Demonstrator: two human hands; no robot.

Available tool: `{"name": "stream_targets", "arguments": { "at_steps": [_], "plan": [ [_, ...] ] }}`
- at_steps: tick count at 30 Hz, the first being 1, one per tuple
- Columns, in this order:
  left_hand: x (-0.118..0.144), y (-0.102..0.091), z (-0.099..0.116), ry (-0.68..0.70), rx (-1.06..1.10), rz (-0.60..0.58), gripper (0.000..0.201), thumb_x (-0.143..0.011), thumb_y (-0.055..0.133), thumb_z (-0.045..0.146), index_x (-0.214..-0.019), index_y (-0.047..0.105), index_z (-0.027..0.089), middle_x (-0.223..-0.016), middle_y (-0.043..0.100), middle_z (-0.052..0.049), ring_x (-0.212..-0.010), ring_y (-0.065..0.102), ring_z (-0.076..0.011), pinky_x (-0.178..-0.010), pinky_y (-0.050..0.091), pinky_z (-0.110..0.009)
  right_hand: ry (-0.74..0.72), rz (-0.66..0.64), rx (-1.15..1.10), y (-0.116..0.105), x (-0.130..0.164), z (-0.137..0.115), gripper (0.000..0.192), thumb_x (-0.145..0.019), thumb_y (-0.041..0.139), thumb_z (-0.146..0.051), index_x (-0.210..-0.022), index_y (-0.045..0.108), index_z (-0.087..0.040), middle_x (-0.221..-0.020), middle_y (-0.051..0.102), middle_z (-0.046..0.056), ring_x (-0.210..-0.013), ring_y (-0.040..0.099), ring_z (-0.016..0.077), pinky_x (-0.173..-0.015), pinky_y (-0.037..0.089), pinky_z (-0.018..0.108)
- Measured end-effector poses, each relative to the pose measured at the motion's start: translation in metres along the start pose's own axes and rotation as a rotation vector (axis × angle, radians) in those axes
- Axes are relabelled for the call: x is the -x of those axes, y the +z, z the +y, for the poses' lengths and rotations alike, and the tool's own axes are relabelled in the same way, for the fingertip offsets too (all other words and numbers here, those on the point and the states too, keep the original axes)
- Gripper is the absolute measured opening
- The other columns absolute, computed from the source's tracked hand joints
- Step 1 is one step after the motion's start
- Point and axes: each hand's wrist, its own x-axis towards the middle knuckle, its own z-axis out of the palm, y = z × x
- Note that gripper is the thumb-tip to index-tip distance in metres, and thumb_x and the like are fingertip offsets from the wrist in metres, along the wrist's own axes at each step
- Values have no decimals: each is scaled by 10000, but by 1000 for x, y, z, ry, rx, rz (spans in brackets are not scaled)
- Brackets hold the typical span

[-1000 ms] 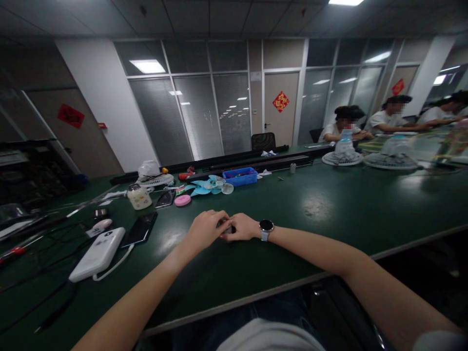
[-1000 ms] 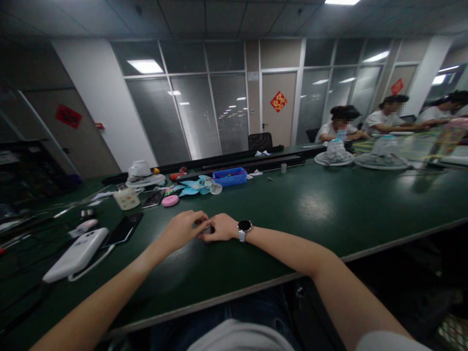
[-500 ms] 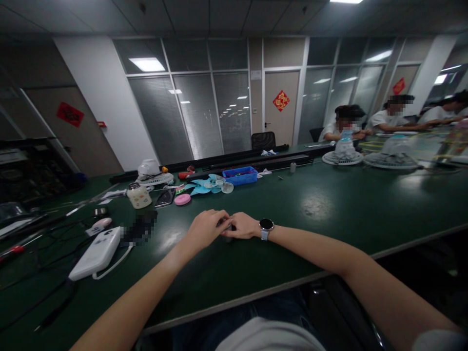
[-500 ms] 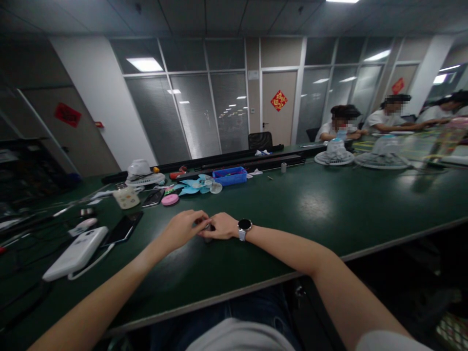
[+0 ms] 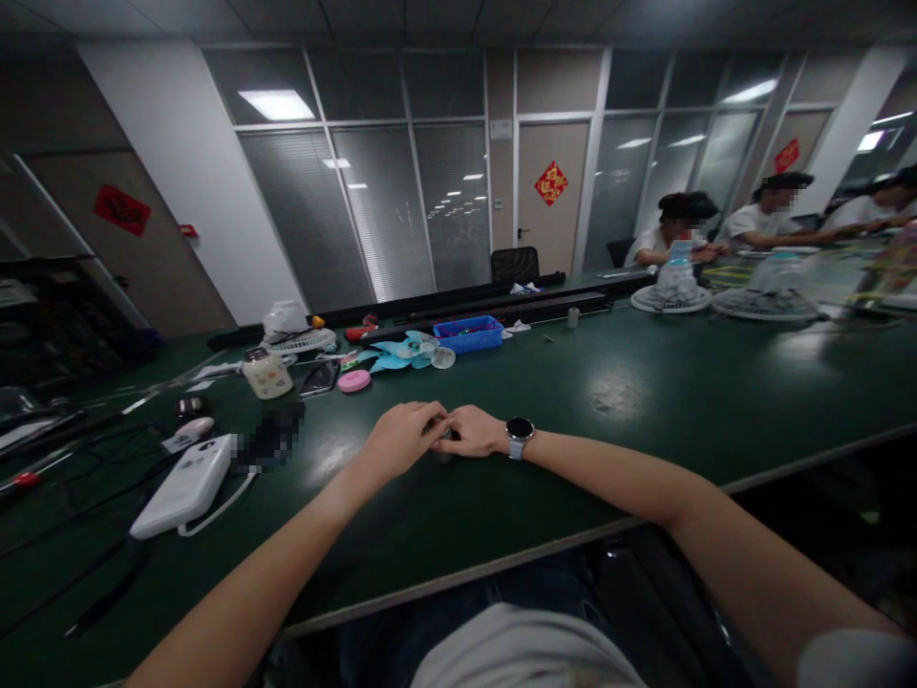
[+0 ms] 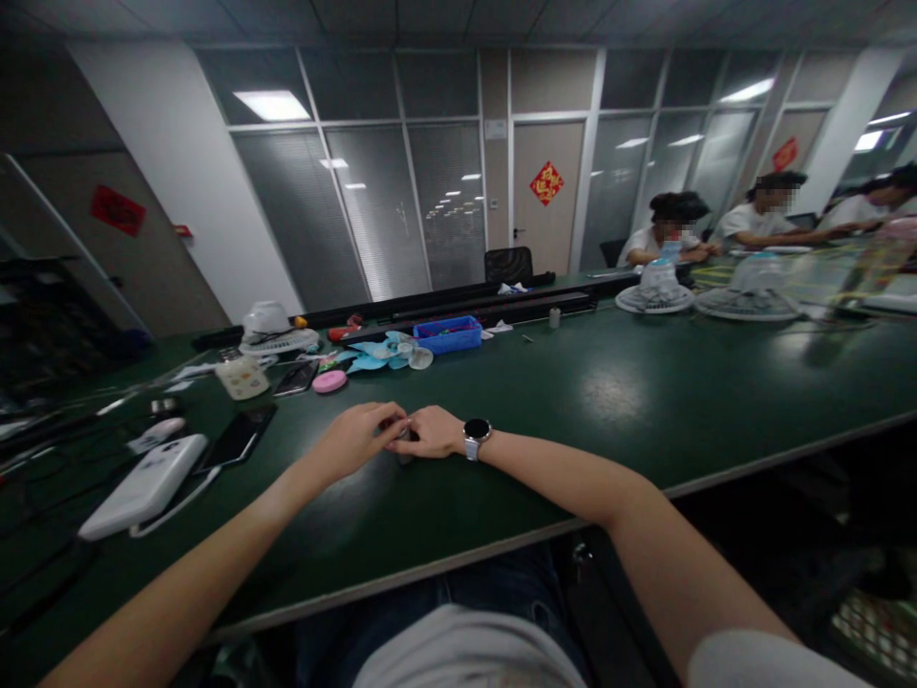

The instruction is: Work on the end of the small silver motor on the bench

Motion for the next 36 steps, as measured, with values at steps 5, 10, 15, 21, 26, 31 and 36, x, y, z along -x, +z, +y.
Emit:
{"name": "stream_targets", "arguments": {
  "at_steps": [5, 10, 15, 21, 26, 31, 36],
  "plan": [
    [1, 4, 1, -3, 3, -5, 235, -984, 417, 334, -982, 614, 206, -912, 703, -57, -824, 659, -209, -703, 458, -284, 21, -9, -3, -1, 0, 0, 426, -935, 508, -486, -799, 654, -109, -748, 638, 64, -643, 518, 143, -621, 324, 258],
    [2, 6, 0, 6, -5, -7, 239, -995, 390, 325, -977, 595, 202, -916, 692, -55, -829, 651, -210, -710, 455, -291, 11, -11, -15, 1, 0, 2, 429, -937, 499, -487, -809, 651, -106, -749, 633, 64, -641, 515, 146, -628, 328, 263],
    [2, 6, 1, -2, -37, -1, 213, -989, 413, 311, -1016, 598, 209, -945, 701, -46, -846, 653, -207, -735, 449, -296, -12, -8, -28, 2, 1, 3, 443, -944, 473, -499, -835, 651, -108, -761, 637, 63, -646, 521, 148, -630, 337, 260],
    [2, 3, 3, -63, -98, 70, 208, -947, 504, 377, -988, 616, 207, -862, 705, -54, -808, 644, -224, -732, 419, -321, -33, -8, -40, 0, 1, 2, 416, -949, 472, -488, -896, 670, -125, -834, 667, 71, -697, 558, 156, -656, 356, 257],
    [3, -1, 4, -108, -132, 108, 258, -925, 525, 427, -857, 618, 196, -771, 690, -45, -751, 635, -213, -694, 403, -307, -24, 4, -40, -1, 1, 0, 393, -937, 503, -480, -904, 683, -132, -806, 670, 62, -688, 565, 155, -654, 356, 255],
    [3, 0, 3, -108, -142, 93, 297, -936, 493, 434, -797, 596, 192, -730, 676, -46, -703, 631, -210, -646, 398, -299, -16, 6, -40, -3, 1, -2, 426, -928, 507, -507, -863, 675, -121, -758, 653, 55, -634, 529, 142, -624, 342, 256],
    [3, 1, 1, -64, -130, 51, 227, -946, 492, 362, -818, 590, 202, -774, 681, -39, -701, 625, -206, -607, 389, -284, -19, 3, -48, -3, 1, -2, 420, -936, 496, -498, -826, 654, -125, -776, 649, 54, -642, 525, 137, -632, 349, 252]
  ]
}}
